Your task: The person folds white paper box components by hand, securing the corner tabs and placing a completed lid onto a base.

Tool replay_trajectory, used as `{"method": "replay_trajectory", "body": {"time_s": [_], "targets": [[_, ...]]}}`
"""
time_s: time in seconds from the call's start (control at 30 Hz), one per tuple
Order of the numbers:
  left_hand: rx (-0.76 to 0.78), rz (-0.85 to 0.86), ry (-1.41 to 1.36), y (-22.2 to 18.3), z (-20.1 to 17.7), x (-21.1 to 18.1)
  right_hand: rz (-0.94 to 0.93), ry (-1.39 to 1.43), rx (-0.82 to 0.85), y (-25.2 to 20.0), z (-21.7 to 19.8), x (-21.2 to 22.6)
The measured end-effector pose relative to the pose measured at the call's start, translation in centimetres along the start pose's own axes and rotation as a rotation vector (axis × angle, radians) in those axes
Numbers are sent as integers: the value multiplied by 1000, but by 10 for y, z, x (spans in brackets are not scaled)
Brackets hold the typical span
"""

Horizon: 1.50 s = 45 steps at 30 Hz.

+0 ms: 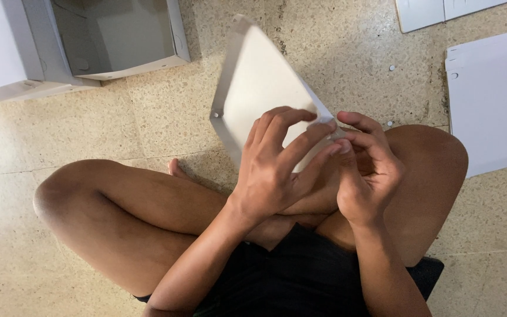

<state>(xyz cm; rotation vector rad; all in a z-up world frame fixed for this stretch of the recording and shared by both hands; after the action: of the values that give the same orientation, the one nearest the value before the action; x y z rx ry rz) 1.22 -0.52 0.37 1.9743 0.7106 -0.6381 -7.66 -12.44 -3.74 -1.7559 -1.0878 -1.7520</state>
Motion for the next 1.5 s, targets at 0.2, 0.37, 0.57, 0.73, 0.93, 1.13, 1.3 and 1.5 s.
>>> {"method": "replay_trajectory", "body": {"time_s": [0.2,0.37,0.57,0.73,0.93,1.13,1.3,1.5], "targets": [[-78,-29,-18,-3,1,0,-49,-41,24,5,1,9],[-98,-155,-141,-6,5,-1,-29,-1,22,5,-1,2],[-86,-257,-130,-12,9,-8,31,72,45,5,-2,2],[-96,-356,-198,-15,8,-7,37,95,61,6,-2,0],[-70,-428,-264,-20,9,-4,-3,36,106,7,-1,1],[-113,-538,-358,-27,13,-3,35,40,147,4,-2,2],[-133,-555,-371,-30,17,0,57,74,175,3,-3,-4],[-174,-457,-563,-35,19,6,33,85,109,2,-5,-11]]}}
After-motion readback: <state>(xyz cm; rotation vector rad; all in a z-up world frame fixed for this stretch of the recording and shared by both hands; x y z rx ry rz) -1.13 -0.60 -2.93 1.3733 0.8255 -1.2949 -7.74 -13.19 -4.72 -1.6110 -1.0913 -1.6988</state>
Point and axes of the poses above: each hand's wrist, its own y-axis towards the middle knuckle, its own z-axis out of the palm, x = y × z, the point moved 1 cm from there along y, towards the middle knuckle, and after that the axes turned 3 degrees about -x, right-handed, at the moved point
